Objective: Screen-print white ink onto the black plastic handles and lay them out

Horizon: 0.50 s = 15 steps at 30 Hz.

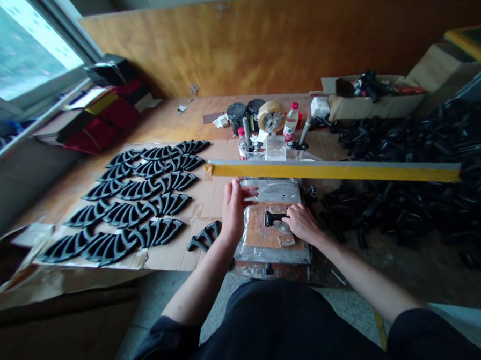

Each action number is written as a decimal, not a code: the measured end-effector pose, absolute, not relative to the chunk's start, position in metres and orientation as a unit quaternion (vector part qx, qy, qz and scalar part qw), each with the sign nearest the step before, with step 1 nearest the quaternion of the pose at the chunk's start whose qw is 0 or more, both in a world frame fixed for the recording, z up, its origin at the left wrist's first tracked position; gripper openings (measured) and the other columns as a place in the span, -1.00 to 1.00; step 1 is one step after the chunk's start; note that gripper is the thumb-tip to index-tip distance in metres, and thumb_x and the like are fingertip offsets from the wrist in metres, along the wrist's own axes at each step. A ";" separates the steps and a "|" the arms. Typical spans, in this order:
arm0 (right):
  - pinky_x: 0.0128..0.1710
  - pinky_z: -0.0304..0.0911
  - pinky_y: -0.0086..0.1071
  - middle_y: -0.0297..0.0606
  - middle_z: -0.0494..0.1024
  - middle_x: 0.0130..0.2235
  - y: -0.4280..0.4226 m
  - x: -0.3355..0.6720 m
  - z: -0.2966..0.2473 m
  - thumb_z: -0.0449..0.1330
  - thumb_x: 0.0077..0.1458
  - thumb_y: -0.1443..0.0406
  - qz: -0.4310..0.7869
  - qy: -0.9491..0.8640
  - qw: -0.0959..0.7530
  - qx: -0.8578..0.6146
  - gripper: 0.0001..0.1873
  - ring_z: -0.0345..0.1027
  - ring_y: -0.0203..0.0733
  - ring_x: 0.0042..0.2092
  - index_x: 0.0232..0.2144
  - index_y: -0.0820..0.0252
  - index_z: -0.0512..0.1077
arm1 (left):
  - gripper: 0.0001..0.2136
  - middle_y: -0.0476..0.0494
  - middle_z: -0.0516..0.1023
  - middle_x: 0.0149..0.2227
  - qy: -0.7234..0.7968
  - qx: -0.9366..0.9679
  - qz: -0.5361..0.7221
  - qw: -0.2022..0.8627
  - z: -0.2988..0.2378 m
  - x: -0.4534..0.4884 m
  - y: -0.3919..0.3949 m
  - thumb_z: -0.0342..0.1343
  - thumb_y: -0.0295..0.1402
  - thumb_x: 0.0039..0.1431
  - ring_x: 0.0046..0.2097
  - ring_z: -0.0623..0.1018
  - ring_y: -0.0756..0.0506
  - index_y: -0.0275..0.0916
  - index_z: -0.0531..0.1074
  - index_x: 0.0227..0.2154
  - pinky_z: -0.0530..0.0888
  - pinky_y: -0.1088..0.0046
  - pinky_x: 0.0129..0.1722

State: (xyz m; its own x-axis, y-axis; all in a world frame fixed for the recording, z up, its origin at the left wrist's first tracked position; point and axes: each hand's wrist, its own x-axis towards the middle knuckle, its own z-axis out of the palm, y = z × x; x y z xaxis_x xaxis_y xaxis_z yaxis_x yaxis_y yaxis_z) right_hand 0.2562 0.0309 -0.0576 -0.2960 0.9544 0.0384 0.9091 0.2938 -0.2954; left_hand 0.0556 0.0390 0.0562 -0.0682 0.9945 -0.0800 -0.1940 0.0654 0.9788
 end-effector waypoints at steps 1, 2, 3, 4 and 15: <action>-0.17 0.20 -0.29 -0.10 0.51 -0.29 0.025 0.247 -0.055 0.18 0.18 0.24 0.110 -0.782 0.101 -0.605 -0.85 0.33 -0.07 -0.17 -0.36 0.24 0.40 | -0.43 -0.28 0.58 -0.18 0.510 0.391 0.488 0.591 0.040 0.059 0.025 -0.07 0.13 0.19 -0.23 0.59 -0.11 -0.29 0.36 -0.02 0.51 0.40 -0.34; -0.19 0.20 -0.29 -0.10 0.51 -0.30 0.018 0.239 -0.052 0.15 0.21 0.26 0.113 -0.768 0.110 -0.621 -0.86 0.33 -0.07 -0.18 -0.34 0.24 0.39 | -0.41 -0.35 0.59 -0.17 0.527 0.371 0.399 0.653 0.024 0.062 0.009 -0.02 0.14 0.15 -0.22 0.60 -0.16 -0.32 0.40 -0.04 0.51 0.38 -0.36; -0.19 0.20 -0.29 -0.10 0.51 -0.30 0.012 0.232 -0.047 0.13 0.23 0.26 0.119 -0.763 0.130 -0.622 -0.86 0.33 -0.07 -0.18 -0.32 0.24 0.38 | -0.40 -0.39 0.57 -0.09 0.533 0.344 0.325 0.701 0.008 0.064 -0.006 0.02 0.14 0.12 -0.16 0.60 -0.21 -0.31 0.40 -0.01 0.52 0.34 -0.35; -0.18 0.20 -0.29 -0.11 0.51 -0.29 0.006 0.225 -0.043 0.12 0.23 0.26 0.130 -0.771 0.155 -0.603 -0.86 0.33 -0.07 -0.17 -0.32 0.22 0.38 | -0.41 -0.39 0.55 -0.03 0.532 0.315 0.301 0.726 -0.005 0.067 -0.021 0.04 0.12 0.12 -0.10 0.59 -0.23 -0.28 0.40 0.00 0.53 0.32 -0.31; -0.29 0.18 -0.39 -0.20 0.51 -0.34 0.068 0.336 -0.083 -0.01 0.25 0.28 0.131 -0.719 0.052 -0.680 -0.69 0.38 -0.20 -0.28 -0.34 0.12 0.54 | -0.55 -0.33 0.60 -0.17 0.777 0.171 0.376 0.476 -0.064 -0.079 -0.060 -0.10 0.05 0.24 -0.40 0.62 -0.06 -0.28 0.38 -0.22 0.52 0.47 -0.46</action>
State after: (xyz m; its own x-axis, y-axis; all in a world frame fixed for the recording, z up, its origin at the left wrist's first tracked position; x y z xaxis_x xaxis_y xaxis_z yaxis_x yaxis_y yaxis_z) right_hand 0.3364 0.0681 -0.0832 -0.0688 0.9921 -0.1047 0.9651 0.0396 -0.2591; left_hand -0.0785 -0.0605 -0.0642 -0.4887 0.6237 -0.6101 -0.0910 0.6590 0.7466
